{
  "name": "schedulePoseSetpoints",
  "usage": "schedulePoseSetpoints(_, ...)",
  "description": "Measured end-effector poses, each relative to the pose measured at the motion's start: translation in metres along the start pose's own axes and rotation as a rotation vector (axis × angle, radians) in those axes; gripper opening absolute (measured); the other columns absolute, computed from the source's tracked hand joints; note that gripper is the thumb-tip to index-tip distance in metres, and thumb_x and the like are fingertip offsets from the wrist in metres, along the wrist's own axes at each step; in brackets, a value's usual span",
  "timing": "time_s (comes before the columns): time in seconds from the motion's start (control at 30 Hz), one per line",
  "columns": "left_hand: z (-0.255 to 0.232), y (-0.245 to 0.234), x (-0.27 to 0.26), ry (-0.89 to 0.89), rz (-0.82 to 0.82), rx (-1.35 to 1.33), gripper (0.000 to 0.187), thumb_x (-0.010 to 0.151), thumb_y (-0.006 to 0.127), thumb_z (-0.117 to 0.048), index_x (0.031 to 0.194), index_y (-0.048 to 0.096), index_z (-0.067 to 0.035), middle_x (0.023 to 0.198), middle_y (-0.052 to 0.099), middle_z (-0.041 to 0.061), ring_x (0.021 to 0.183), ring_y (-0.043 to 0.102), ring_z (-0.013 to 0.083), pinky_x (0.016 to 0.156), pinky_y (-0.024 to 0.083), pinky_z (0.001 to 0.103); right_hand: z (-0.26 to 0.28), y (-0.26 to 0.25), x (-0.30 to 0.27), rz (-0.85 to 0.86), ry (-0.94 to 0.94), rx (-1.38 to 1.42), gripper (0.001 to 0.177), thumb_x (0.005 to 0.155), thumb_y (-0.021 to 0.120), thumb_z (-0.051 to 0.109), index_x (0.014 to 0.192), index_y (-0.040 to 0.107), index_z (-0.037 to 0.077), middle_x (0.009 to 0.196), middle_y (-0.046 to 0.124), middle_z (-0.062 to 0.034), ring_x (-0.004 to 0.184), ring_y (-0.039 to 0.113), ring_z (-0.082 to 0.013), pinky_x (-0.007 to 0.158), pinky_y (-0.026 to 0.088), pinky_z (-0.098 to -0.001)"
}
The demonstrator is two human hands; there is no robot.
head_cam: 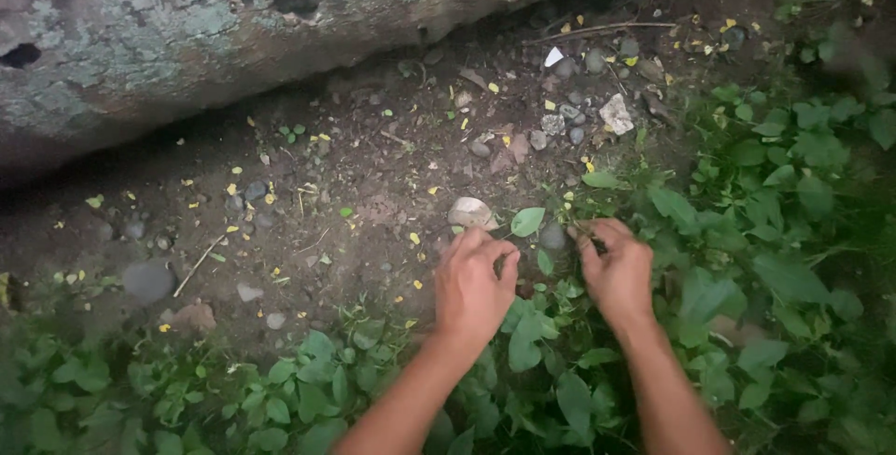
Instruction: Picking small weeds and green plants from the ground next to a fallen log.
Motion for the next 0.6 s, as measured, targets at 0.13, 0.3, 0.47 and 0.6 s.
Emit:
schedulePoseSetpoints(0.13, 0.003, -0.001, 0.0, -0.039, 0.002, -0.028, 0.008, 0.082, 0.078, -0.014, 0.088, 0.077, -0.01, 0.091, 0.066, 0.008, 0.095, 0.064, 0.0302, 0.081, 0.051, 0.044, -0.014, 0.004, -0.004, 0.014, 0.033, 0.033, 0.017, 0.089, 0.071, 0.004, 0.105, 0.077, 0.002, 0.106, 0.075, -0.0148, 0.087, 0.074, -0.0284, 0.076, 0.057, -0.0356)
schedulePoseSetpoints(0.3, 0.007, -0.003, 0.0, 0.007, -0.027, -0.042, 0.008, 0.082, 0.077, -0.013, 0.088, 0.076, -0.009, 0.091, 0.065, 0.009, 0.092, 0.065, 0.0308, 0.081, 0.052, 0.043, 0.013, -0.006, -0.006, -0.033, -0.014, 0.088, 0.017, 0.09, 0.071, 0.005, 0.106, 0.077, 0.003, 0.103, 0.075, -0.0148, 0.093, 0.073, -0.0282, 0.081, 0.056, -0.0344)
schedulePoseSetpoints(0.47, 0.005, -0.006, 0.0, 0.034, -0.049, -0.033, 0.009, 0.081, 0.078, -0.013, 0.088, 0.075, -0.008, 0.092, 0.066, 0.01, 0.092, 0.064, 0.0327, 0.081, 0.052, 0.044, 0.028, -0.024, 0.003, -0.085, 0.0, -0.049, 0.018, 0.088, 0.074, 0.011, 0.104, 0.077, 0.002, 0.099, 0.074, -0.0181, 0.091, 0.072, -0.0342, 0.082, 0.056, -0.0389)
schedulePoseSetpoints(0.6, 0.001, -0.007, -0.001, 0.02, -0.051, -0.063, 0.009, 0.081, 0.078, -0.014, 0.087, 0.075, -0.009, 0.092, 0.066, 0.011, 0.091, 0.065, 0.0319, 0.079, 0.052, 0.044, 0.011, -0.01, 0.011, -0.072, 0.008, -0.23, 0.021, 0.085, 0.078, 0.014, 0.097, 0.074, -0.003, 0.098, 0.071, -0.0227, 0.09, 0.069, -0.0413, 0.082, 0.055, -0.0447)
Point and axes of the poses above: each hand's wrist, its own x-axis towards the middle knuckle, its own y-axis out of the palm, z = x × y, the point moved 4 cm from there along x, towards the middle knuckle
